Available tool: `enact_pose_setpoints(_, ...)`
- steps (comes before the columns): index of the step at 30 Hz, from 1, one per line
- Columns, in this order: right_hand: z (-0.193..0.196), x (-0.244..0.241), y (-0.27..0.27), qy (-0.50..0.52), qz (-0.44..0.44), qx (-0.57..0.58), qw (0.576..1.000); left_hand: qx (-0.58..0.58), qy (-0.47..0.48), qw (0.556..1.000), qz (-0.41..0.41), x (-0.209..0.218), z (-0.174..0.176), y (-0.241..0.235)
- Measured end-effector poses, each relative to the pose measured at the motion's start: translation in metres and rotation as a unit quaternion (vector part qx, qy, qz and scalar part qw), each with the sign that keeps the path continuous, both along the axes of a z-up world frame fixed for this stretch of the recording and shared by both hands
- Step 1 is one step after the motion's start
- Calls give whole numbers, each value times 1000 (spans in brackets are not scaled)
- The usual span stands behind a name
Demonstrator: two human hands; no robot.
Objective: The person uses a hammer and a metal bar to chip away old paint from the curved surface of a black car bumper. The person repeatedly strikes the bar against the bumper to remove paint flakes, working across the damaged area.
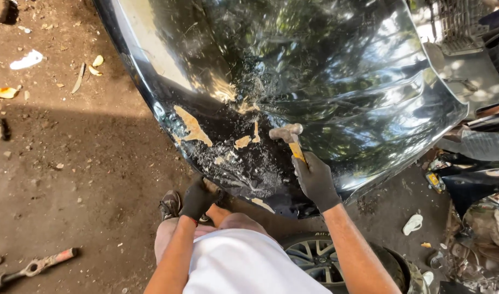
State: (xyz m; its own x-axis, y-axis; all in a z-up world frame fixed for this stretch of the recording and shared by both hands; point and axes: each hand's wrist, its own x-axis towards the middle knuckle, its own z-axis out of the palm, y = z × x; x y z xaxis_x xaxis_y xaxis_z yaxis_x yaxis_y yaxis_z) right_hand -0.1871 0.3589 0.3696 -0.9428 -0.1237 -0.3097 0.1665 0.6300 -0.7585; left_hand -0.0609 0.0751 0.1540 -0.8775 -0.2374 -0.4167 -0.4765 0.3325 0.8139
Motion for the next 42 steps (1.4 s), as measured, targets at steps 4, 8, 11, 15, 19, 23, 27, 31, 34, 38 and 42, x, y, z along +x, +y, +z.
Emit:
enact_pose_setpoints(4,14,11,-11,62,23,9,998,60,46,997,-15,3,-23,-7)
enact_pose_setpoints(8,19,34,-14,72,-1,27,997,114,25,988,-98,0,-60,-21)
enact_pose_setpoints(11,17,62,-22,101,-39,4,994,127,11,978,-163,-10,-98,-33)
enact_pose_setpoints(15,-5,110,-45,92,-117,-1,989,197,-17,953,-229,-19,-137,-43)
enact_pose_setpoints(19,-16,154,-100,69,-229,18,971,123,111,885,-436,-41,-180,-65)
enact_pose_setpoints(23,-75,219,-148,105,-294,10,950,75,119,839,-526,-46,-195,-60)
enact_pose_setpoints(27,-121,256,-199,71,-373,-61,923,193,32,851,-487,-56,-161,-73)
enact_pose_setpoints(31,-154,284,-222,-248,-527,-248,774,233,-27,861,-451,-60,-102,-76)
enact_pose_setpoints(34,-194,292,-219,-264,-565,-300,722,236,-3,840,-489,-63,-122,-81)
enact_pose_setpoints(38,-257,280,-224,-177,-539,-318,760,344,-141,829,-418,-63,-155,-92)
enact_pose_setpoints(42,-331,271,-259,-211,-486,-424,735,381,-161,808,-420,-85,-100,-67)
